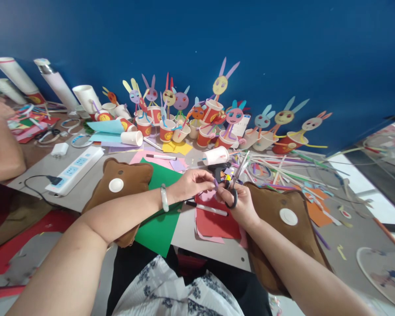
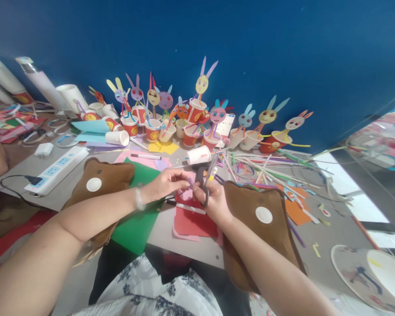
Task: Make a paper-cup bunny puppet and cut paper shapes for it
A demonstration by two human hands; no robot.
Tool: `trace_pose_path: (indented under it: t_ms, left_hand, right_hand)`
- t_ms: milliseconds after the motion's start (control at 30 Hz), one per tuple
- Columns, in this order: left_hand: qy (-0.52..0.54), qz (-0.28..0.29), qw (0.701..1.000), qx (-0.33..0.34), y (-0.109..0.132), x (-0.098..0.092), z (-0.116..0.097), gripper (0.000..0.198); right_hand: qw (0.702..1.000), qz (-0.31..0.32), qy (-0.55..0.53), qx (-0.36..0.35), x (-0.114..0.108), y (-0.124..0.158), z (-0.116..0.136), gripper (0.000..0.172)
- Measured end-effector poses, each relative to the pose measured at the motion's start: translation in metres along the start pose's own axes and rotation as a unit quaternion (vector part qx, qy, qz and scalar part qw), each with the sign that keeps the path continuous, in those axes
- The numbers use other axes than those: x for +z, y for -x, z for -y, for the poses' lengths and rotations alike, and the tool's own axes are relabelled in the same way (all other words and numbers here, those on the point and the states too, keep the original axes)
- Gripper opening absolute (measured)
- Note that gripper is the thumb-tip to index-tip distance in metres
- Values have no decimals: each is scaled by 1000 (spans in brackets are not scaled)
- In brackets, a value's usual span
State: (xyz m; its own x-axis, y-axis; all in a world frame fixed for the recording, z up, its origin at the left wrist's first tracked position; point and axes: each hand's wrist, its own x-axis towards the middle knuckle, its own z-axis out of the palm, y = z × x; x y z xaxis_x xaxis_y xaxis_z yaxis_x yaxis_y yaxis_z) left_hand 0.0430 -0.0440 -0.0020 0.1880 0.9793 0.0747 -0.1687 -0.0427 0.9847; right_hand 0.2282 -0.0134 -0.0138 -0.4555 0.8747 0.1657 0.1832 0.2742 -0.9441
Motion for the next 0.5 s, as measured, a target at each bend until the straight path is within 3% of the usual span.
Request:
trace_pose_path:
  t_ms: [500]
  left_hand:
    - [-28,5,999,24,0,0,1,32]
  right_hand:
    - [999,-1,-29,14,1,0,-3,27]
